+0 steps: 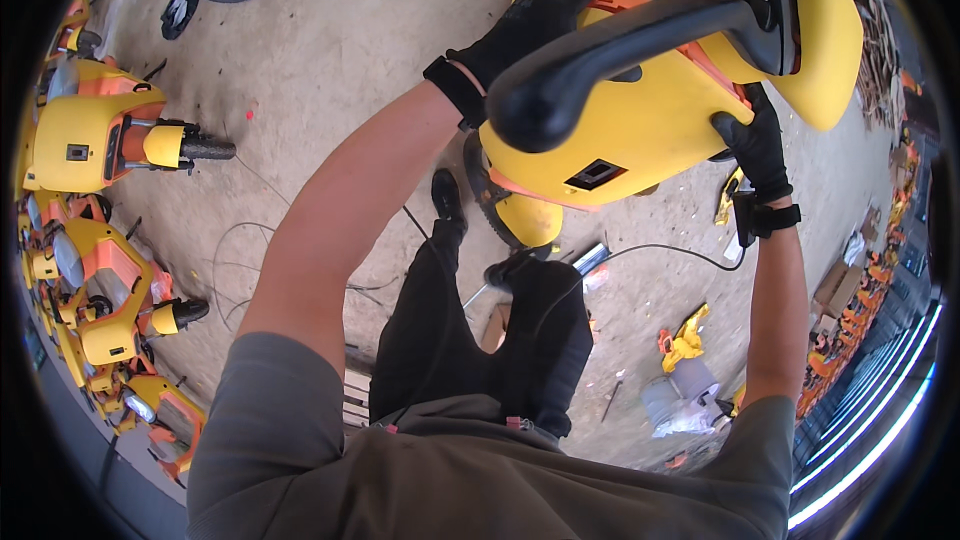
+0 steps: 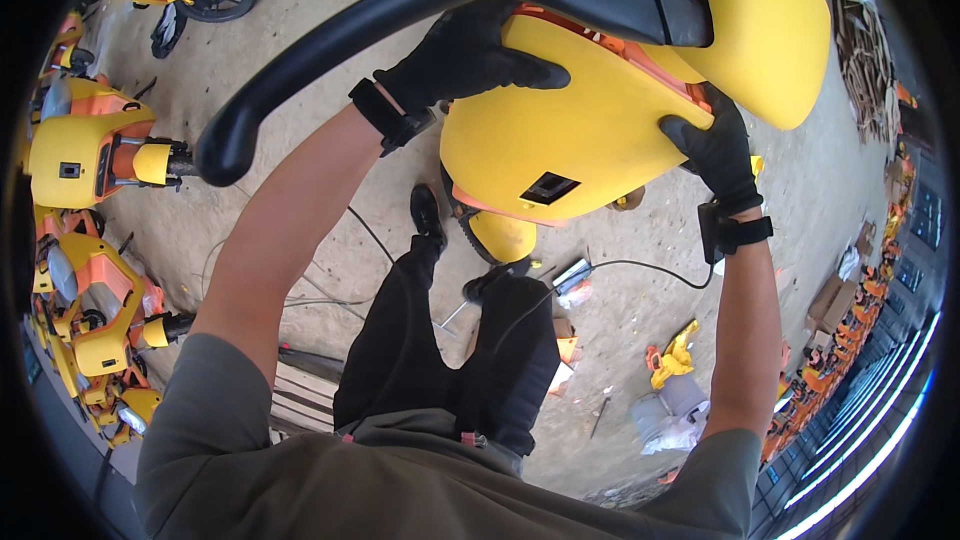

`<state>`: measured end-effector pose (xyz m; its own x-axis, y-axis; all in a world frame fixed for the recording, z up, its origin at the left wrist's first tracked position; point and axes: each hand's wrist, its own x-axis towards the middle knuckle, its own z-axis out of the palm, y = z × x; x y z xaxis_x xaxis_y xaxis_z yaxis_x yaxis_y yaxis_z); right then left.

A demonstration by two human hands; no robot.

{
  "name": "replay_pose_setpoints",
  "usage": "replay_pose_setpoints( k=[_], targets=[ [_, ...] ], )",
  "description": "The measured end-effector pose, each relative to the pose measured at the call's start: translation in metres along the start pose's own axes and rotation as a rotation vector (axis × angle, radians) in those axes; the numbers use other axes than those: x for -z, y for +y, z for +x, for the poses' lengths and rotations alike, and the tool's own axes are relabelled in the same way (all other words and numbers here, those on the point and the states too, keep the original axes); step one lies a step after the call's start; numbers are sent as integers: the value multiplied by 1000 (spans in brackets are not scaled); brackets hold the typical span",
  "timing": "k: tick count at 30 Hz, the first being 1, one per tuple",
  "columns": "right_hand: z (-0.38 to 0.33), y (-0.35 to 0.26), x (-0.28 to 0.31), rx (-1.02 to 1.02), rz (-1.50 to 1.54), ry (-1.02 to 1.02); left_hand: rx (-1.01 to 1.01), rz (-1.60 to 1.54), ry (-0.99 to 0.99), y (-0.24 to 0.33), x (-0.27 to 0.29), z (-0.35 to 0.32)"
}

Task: The person aligns and presses a yellow front fairing onto an orange motorcycle body frame by hand, then fits the handle-bar cover into place.

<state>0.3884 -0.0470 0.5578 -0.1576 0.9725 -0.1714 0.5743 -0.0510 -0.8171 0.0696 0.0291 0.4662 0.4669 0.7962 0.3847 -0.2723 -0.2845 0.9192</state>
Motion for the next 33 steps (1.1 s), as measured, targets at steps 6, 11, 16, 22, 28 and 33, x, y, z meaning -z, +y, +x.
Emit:
replay_pose_setpoints(
  k=[6,11,16,22,28,33],
  targets=[
    [4,-2,-2,-2,28,-14,39,258,-11,12,1,-3],
    [3,-5,-4,-11,22,-29,152,-301,28,11,-2,-10],
    [-1,-7,-8,22,-26,11,-7,202,-37,19,2,-3],
    [-9,-8,-29,200,-176,283,158,325,-221,50,9,11],
    [-10,-10,-38,177,-94,353,-182,532,-174,34,14,12],
    [-24,-5,-59,60,-58,513,-281,761,-286,28,16,17]
  ],
)
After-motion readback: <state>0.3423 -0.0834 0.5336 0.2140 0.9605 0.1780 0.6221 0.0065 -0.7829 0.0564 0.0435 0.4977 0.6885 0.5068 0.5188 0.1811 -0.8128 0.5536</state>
